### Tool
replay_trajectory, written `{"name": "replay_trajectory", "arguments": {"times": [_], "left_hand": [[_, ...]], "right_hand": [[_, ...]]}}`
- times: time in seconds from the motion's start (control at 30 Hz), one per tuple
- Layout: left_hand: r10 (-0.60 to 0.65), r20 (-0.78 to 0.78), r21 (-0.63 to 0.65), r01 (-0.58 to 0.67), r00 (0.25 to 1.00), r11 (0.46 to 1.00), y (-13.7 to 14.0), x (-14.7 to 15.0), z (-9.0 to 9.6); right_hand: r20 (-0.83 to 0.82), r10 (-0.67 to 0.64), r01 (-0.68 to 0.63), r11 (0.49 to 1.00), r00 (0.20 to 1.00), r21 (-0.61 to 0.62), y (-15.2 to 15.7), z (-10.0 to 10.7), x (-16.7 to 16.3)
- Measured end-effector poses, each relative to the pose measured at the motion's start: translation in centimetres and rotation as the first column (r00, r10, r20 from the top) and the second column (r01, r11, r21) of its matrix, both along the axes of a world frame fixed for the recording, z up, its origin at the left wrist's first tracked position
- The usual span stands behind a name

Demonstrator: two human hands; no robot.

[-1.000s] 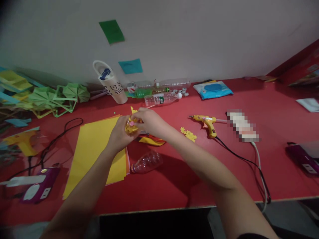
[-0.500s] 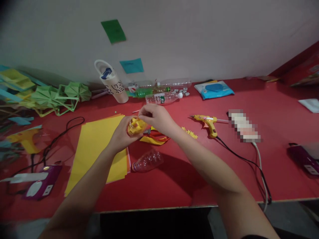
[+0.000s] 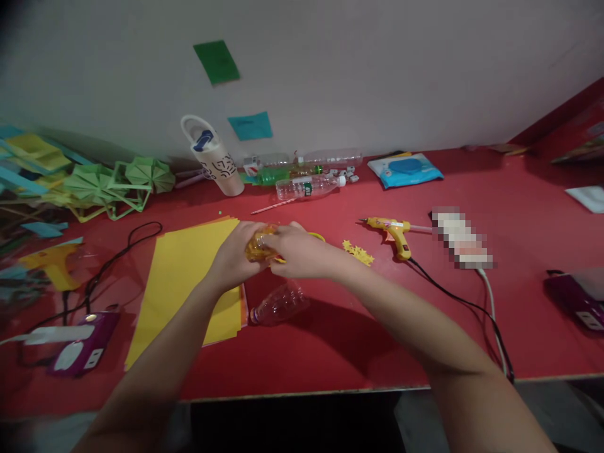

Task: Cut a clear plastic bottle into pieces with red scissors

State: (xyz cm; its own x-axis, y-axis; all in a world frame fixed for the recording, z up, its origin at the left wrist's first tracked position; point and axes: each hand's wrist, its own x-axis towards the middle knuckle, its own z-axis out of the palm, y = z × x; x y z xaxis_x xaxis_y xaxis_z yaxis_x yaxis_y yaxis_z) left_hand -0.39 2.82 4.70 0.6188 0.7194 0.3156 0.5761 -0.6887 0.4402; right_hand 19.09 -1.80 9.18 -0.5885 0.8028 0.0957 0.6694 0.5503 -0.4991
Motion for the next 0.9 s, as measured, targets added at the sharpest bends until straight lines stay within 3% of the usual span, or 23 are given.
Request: {"name": "replay_trajectory", "arguments": {"times": [0.1,0.2,0.3,0.4,0.47,0.57,0.67,0.77,0.83,0.9], "left_hand": [[0.029,0.064,-0.011,-0.029,0.998,1.000,0.3,-0.5,-0.5],[0.065,0.092,0.005,-0.066,0.994,0.998,0.4,-0.7,-0.8],[0.061,0.085,-0.002,-0.061,0.995,0.998,0.3,-0.4,-0.7],[0.058,0.078,-0.017,-0.057,0.995,0.998,-0.1,0.0,-0.3],[0.072,0.077,-0.021,-0.070,0.994,0.997,-0.4,0.3,-0.1],[0.082,0.051,-0.005,-0.082,0.995,0.997,-0.6,0.5,0.1],[0.091,0.009,0.042,-0.091,0.996,0.995,-0.7,0.6,0.2],[0.086,-0.014,0.105,-0.084,0.996,0.991,-0.9,0.6,0.1],[0.050,-0.023,0.137,-0.046,0.999,0.990,-1.1,0.6,0.1],[0.017,-0.016,0.136,-0.014,1.000,0.991,-1.1,0.6,0.0]], "right_hand": [[-0.284,-0.042,0.051,0.998,0.958,0.023,-0.1,0.7,1.4],[-0.342,-0.032,0.085,0.986,0.939,0.141,-0.3,0.9,2.2],[-0.374,-0.050,0.094,0.990,0.926,0.101,-0.4,0.4,1.7],[-0.451,-0.204,0.220,0.975,0.869,-0.017,-0.1,-0.3,0.9],[-0.470,-0.348,0.355,0.932,0.811,-0.078,0.2,-0.7,0.4],[-0.403,-0.444,0.469,0.882,0.800,-0.040,0.5,-0.8,0.0],[-0.263,-0.363,0.371,0.928,0.894,-0.021,0.4,-0.4,-0.1],[-0.104,-0.119,0.108,0.989,0.988,-0.103,0.2,-0.2,0.2],[-0.005,0.000,-0.001,0.990,1.000,-0.144,0.3,-0.3,0.4],[0.039,0.009,-0.002,0.986,0.999,-0.168,0.4,-0.6,0.6]]}}
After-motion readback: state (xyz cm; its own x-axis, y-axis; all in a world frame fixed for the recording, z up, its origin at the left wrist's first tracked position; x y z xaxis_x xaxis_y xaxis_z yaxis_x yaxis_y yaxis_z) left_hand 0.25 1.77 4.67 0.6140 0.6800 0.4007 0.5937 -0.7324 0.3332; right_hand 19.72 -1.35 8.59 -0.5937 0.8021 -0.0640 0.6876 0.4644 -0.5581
